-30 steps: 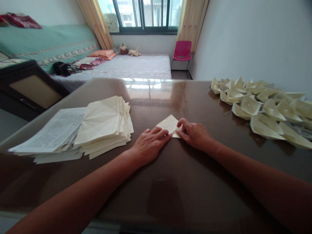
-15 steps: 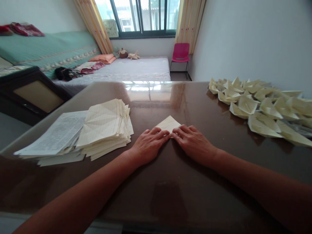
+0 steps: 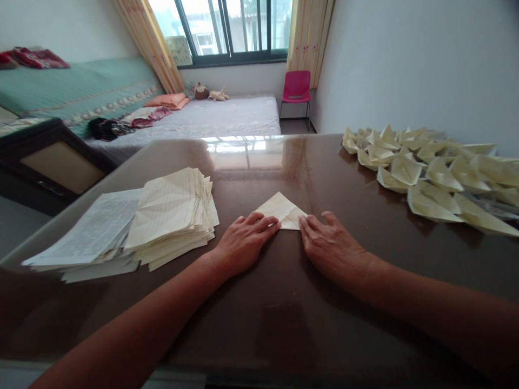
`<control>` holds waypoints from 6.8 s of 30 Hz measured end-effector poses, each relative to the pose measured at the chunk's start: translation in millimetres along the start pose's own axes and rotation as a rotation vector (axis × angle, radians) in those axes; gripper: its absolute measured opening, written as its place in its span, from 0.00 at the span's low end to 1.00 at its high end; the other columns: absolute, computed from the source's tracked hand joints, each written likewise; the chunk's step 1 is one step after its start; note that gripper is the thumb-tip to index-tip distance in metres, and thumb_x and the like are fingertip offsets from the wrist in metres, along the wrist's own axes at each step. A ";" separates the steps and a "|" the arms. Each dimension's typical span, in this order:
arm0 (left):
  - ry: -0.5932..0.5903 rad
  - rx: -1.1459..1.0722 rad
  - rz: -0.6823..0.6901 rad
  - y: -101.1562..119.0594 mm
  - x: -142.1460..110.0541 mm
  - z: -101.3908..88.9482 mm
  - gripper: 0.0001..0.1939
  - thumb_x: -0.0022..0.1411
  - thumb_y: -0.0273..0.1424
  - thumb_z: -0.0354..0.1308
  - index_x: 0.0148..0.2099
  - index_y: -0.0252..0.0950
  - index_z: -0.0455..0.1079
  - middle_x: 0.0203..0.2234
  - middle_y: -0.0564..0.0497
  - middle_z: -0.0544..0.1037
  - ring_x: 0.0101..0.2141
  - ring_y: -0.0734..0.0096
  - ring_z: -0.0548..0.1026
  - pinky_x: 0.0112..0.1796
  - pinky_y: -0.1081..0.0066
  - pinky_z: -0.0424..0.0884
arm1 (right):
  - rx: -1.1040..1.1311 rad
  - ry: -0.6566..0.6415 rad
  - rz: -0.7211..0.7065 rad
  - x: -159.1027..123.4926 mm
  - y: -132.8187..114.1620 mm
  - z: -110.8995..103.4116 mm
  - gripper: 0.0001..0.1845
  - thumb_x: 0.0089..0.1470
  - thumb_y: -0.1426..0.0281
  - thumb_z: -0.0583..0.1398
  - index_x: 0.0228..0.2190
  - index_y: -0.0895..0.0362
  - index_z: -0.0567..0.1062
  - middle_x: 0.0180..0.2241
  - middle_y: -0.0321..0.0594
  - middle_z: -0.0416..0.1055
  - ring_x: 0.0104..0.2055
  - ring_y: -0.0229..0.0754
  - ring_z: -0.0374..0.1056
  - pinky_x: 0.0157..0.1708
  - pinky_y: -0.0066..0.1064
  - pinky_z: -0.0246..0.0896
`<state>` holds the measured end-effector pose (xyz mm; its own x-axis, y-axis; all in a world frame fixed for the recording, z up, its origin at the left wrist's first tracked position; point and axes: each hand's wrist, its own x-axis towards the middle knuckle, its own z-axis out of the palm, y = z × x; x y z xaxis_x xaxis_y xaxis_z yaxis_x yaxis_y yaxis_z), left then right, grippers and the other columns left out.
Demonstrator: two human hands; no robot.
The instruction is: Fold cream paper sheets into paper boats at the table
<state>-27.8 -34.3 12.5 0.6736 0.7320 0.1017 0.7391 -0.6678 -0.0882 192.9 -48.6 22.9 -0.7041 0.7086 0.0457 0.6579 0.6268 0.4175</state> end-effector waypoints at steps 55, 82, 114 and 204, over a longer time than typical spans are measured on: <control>0.269 0.122 -0.003 -15.1 -0.1 5.7 0.17 0.68 0.30 0.50 0.57 0.40 0.65 0.50 0.47 0.74 0.52 0.64 0.69 0.46 0.66 0.66 | 0.305 0.215 -0.081 37.3 42.0 26.6 0.08 0.61 0.71 0.54 0.36 0.57 0.74 0.37 0.43 0.74 0.45 0.44 0.60 0.40 0.33 0.50; 0.120 -0.350 0.074 10.6 -7.5 -6.7 0.13 0.68 0.36 0.48 0.43 0.43 0.74 0.37 0.52 0.77 0.40 0.71 0.71 0.39 0.74 0.68 | 0.976 0.063 -0.201 26.3 44.9 18.7 0.10 0.53 0.68 0.62 0.39 0.56 0.76 0.41 0.40 0.73 0.41 0.38 0.68 0.42 0.28 0.61; -0.010 -0.350 -0.370 8.6 12.3 -0.8 0.10 0.64 0.39 0.50 0.34 0.41 0.65 0.31 0.55 0.76 0.29 0.70 0.72 0.28 0.72 0.57 | 1.145 0.006 -0.387 30.1 65.3 29.6 0.15 0.57 0.72 0.58 0.46 0.54 0.76 0.46 0.41 0.72 0.44 0.38 0.69 0.47 0.29 0.60; -0.043 0.203 0.059 41.7 -18.3 -17.5 0.19 0.67 0.23 0.44 0.57 0.31 0.67 0.54 0.43 0.72 0.50 0.60 0.71 0.39 0.64 0.71 | 0.297 0.080 -0.220 10.5 10.5 -3.1 0.13 0.61 0.73 0.53 0.46 0.59 0.72 0.42 0.47 0.70 0.45 0.46 0.65 0.36 0.34 0.61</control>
<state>-9.3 -77.9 24.3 0.7119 0.7006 0.0485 0.6812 -0.6720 -0.2905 191.6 -35.6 30.6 -0.8480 0.5266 0.0598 0.5293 0.8360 0.1444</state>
